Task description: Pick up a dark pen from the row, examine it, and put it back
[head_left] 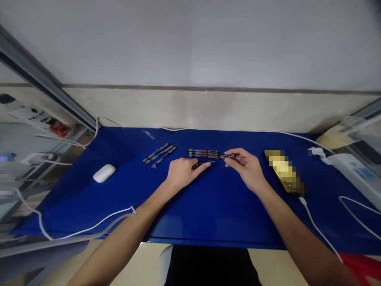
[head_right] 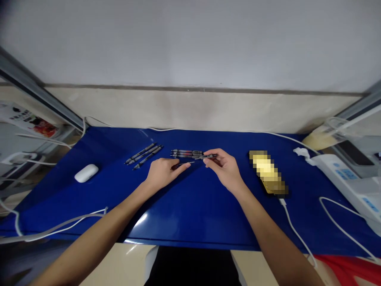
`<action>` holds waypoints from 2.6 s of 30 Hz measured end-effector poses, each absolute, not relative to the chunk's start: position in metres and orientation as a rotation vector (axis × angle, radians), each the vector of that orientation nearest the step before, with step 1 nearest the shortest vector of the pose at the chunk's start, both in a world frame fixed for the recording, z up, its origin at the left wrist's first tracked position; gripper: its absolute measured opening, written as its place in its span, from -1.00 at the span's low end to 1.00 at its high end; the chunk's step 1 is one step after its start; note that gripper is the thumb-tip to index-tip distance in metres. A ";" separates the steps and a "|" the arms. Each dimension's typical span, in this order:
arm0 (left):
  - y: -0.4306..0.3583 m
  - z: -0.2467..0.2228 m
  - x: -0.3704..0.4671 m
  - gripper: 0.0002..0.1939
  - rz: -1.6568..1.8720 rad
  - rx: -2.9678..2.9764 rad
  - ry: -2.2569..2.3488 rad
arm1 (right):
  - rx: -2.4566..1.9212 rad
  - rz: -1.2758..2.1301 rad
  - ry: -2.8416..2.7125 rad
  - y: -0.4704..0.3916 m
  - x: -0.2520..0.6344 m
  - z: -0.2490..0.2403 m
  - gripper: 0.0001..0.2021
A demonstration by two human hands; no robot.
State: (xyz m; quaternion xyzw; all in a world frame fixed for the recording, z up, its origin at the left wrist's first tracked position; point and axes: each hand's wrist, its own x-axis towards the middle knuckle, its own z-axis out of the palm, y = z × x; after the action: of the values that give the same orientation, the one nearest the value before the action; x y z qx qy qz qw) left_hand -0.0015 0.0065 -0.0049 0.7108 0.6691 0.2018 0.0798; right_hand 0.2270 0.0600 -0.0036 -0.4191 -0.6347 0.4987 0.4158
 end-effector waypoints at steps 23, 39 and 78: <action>0.001 -0.007 0.002 -0.55 0.440 2.435 1.595 | -1.159 1.130 -1.997 0.046 0.216 -0.008 -0.55; 0.001 -0.002 0.002 -0.50 0.342 2.456 1.633 | -1.018 1.033 -2.085 0.041 0.216 -0.002 -0.78; 0.000 -0.005 0.003 -0.50 0.364 2.499 1.569 | -1.064 0.870 -2.213 0.041 0.215 0.000 -0.67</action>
State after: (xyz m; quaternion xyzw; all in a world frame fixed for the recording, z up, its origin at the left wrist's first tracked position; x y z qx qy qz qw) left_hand 0.0031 0.0003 -0.0048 0.8375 0.5260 0.1218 0.0840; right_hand 0.2150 0.0408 0.0003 -0.3938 -0.8192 0.3219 0.2651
